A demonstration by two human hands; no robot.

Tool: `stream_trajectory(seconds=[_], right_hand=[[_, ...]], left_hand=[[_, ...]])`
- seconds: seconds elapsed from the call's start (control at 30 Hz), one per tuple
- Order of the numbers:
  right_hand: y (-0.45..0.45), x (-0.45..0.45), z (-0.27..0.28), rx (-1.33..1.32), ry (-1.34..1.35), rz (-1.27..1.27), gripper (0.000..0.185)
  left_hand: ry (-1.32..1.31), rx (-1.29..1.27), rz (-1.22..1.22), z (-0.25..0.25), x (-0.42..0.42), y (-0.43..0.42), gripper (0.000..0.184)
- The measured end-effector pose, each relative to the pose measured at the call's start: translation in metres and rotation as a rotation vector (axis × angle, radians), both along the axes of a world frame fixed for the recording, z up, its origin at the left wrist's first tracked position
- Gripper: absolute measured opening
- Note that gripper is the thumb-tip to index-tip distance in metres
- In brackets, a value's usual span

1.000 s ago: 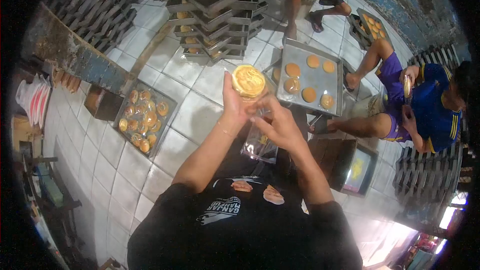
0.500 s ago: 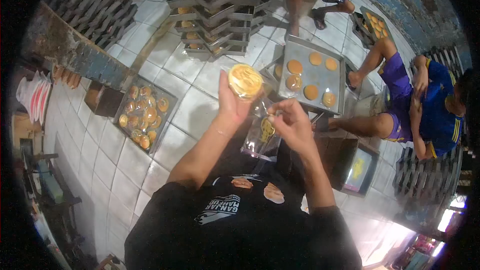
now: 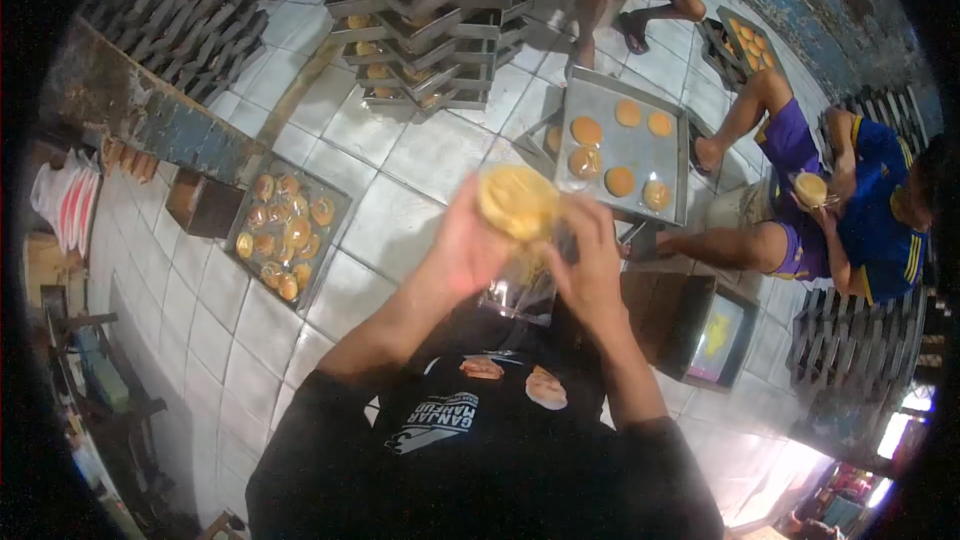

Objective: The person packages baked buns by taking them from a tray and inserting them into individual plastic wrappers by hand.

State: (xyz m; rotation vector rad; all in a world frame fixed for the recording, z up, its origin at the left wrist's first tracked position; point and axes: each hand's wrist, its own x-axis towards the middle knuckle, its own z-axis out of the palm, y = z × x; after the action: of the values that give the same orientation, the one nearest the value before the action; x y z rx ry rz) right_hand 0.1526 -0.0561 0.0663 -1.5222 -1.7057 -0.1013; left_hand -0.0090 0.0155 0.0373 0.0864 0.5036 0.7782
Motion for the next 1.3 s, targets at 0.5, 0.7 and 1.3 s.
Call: stream_trajectory(seconds=[0.5, 0.7, 1.3], right_hand=[[0.044, 0.015, -0.032, -0.206, 0.352, 0.052, 0.023], [0.052, 0.027, -0.012, -0.331, 0.538, 0.061, 0.028], [-0.015, -0.003, -0.059, -0.504, 0.941, -0.030, 0.036]], left_hand=[[0.705, 0.846, 0.303, -0.052, 0.012, 0.036, 0.026], [0.857, 0.765, 0.302, -0.028, 0.001, 0.048, 0.027], [0.889, 0.881, 0.275, -0.064, -0.002, 0.011, 0.028]])
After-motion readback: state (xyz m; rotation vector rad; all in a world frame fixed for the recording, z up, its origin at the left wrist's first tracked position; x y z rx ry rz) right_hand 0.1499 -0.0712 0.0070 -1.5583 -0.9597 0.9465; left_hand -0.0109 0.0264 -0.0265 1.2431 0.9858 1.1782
